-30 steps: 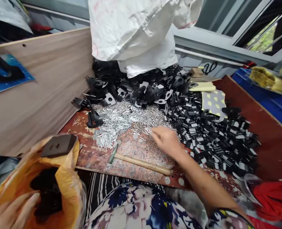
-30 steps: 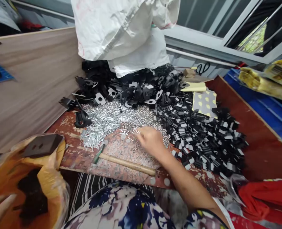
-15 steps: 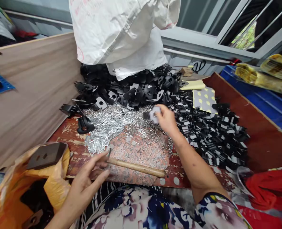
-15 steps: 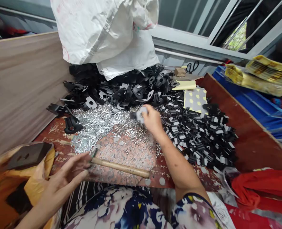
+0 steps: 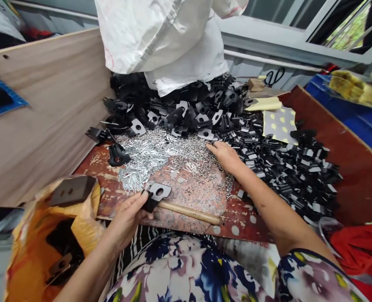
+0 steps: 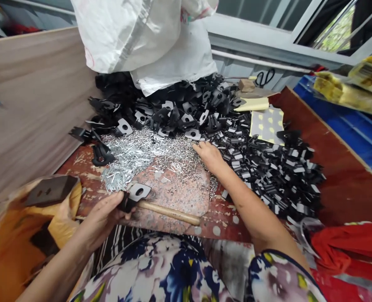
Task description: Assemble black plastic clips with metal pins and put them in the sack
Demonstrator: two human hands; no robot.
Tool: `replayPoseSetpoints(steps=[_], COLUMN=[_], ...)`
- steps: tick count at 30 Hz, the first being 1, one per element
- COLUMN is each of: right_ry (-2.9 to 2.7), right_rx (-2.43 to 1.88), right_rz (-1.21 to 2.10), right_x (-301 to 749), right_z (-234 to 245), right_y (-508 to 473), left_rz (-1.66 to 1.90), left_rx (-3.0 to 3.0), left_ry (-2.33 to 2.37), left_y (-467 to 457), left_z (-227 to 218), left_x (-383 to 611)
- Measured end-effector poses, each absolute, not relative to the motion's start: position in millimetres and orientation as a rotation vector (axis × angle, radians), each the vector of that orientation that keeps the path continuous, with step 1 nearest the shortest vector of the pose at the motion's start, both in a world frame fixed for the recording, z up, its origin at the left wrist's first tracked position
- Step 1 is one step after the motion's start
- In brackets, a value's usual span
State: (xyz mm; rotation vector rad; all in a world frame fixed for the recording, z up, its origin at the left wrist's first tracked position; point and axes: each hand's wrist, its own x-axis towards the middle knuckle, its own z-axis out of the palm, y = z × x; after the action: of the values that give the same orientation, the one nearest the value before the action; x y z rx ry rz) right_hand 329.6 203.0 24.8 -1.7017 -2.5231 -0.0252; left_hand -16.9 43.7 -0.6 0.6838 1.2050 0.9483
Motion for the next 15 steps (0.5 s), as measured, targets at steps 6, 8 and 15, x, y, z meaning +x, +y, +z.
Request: replayPoseSetpoints(steps=[6,8,15], right_ry=[-2.166,-2.076,-2.319], right_rx=[-1.673,-1.584,-1.318], right_rz=[0.009,0.275,0.404], right_x=[323,311,283], right_z=[34,28,-16], right_y=[161,129,39], left_rz=[1.016,1.035,0.962], left_rx=[0.622,0.608,0.768], left_ry=[1.227,1.293,1.205], left_y=[35,32,31], left_z=[3,5,14], left_x=[-19,-22,-25])
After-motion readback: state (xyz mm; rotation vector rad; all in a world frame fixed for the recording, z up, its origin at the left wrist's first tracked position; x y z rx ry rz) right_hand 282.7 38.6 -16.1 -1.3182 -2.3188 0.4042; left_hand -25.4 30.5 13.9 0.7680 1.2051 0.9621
